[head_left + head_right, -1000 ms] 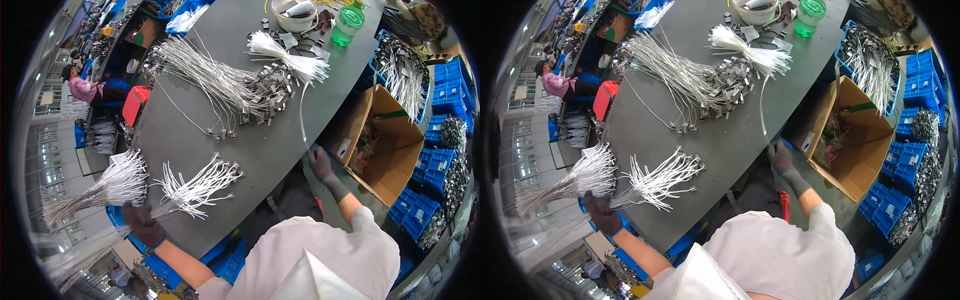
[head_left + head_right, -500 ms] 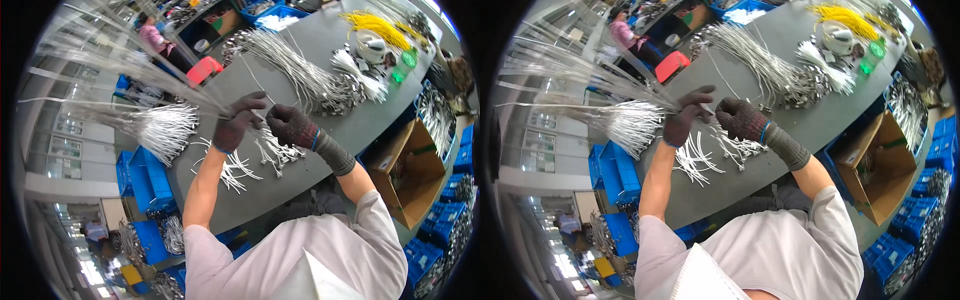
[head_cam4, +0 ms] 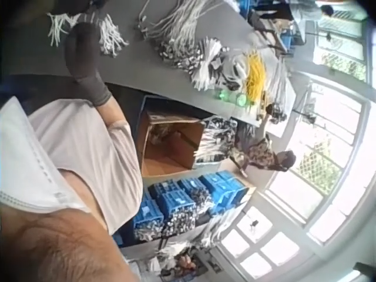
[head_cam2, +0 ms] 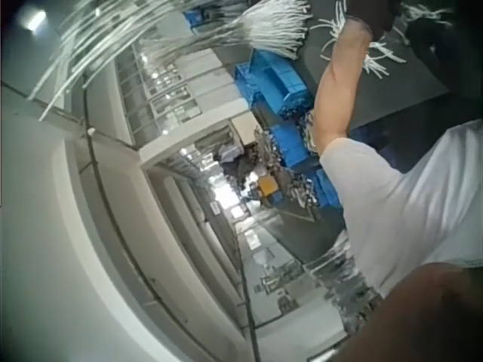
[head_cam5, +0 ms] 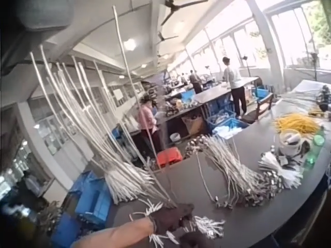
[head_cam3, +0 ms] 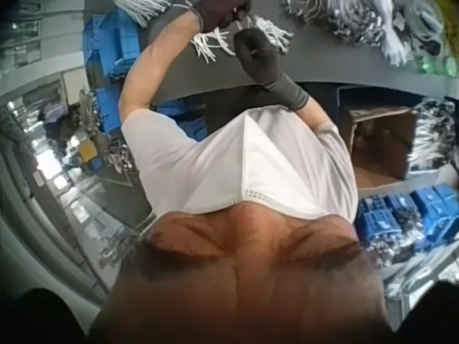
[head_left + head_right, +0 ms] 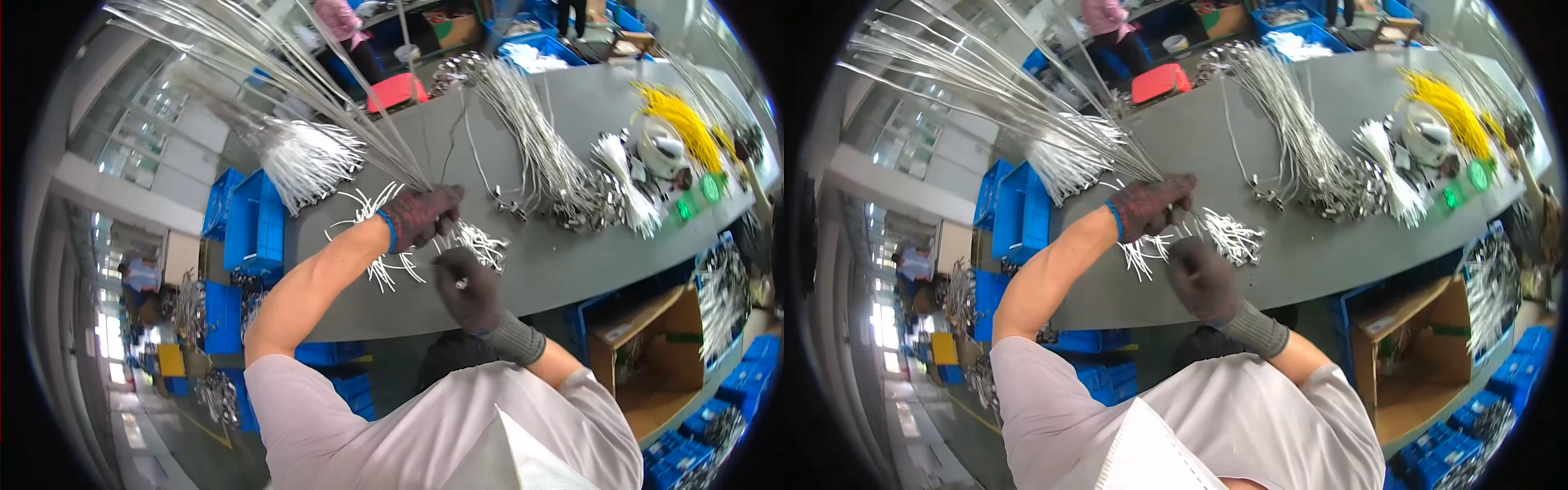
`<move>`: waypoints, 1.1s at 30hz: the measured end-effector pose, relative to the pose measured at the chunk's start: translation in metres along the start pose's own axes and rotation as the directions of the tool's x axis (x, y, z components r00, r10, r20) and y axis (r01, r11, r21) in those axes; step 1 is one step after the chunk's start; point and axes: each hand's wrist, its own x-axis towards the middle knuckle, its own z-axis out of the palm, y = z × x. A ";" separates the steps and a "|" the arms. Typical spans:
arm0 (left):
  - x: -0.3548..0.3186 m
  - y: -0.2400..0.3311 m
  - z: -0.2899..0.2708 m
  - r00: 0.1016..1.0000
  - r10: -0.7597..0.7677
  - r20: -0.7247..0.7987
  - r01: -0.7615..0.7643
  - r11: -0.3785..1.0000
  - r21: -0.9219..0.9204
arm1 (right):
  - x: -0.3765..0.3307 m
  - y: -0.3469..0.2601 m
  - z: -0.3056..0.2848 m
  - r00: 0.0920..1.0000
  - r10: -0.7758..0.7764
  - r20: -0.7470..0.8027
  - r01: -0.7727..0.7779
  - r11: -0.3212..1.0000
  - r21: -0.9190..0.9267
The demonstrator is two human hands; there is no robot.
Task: The person processes and crimps the ends of bundles of thin white wires by hand at a factory assembly station, using a wire crimper.
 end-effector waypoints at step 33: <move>0.052 -0.024 -0.023 0.768 0.627 0.130 -0.524 0.732 -0.437 | 0.175 0.005 -0.088 0.871 -0.243 0.428 0.473 0.651 -0.593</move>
